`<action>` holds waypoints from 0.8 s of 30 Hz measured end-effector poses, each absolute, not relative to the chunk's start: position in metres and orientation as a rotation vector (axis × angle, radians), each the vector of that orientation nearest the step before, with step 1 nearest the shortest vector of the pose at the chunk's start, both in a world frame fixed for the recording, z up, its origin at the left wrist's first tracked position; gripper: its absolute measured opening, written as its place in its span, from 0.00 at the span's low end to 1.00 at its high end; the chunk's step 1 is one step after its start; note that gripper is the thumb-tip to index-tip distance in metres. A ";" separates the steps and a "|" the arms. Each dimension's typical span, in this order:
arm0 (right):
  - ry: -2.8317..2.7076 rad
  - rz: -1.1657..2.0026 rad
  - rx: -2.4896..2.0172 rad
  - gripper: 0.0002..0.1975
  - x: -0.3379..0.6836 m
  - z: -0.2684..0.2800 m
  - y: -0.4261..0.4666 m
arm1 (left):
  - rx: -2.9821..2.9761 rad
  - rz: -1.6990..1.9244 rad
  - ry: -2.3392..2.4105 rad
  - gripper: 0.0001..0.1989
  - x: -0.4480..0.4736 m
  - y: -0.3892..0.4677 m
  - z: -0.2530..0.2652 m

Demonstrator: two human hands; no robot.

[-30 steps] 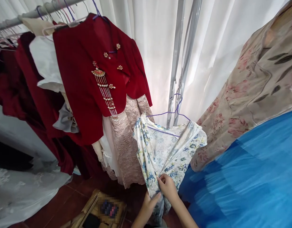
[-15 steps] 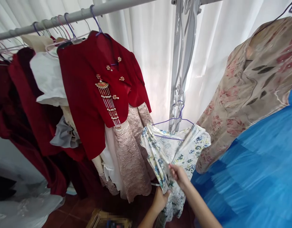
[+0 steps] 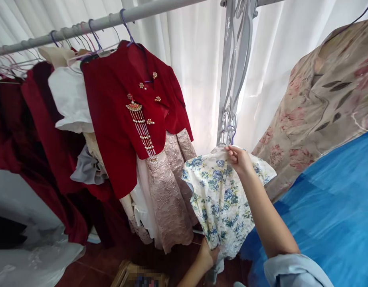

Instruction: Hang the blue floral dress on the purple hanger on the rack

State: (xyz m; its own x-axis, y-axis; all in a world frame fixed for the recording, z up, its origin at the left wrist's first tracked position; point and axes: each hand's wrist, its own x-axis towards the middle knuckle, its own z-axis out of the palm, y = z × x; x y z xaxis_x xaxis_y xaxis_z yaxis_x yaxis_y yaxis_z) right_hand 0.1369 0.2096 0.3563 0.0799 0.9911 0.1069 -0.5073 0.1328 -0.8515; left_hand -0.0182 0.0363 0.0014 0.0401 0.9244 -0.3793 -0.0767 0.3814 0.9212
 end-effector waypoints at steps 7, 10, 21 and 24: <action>-1.030 1.075 -0.796 0.13 0.144 0.370 0.196 | 1.122 0.932 1.258 0.30 -0.033 0.063 -0.016; -1.166 1.011 -0.870 0.15 0.146 0.360 0.181 | 1.181 1.147 1.235 0.38 -0.062 0.091 0.015; -1.303 0.939 -0.878 0.19 0.142 0.335 0.177 | 2.554 1.640 0.790 0.15 -0.049 0.192 0.321; -1.328 0.873 -0.844 0.20 0.145 0.336 0.174 | 2.618 1.316 0.565 0.16 -0.017 0.209 0.354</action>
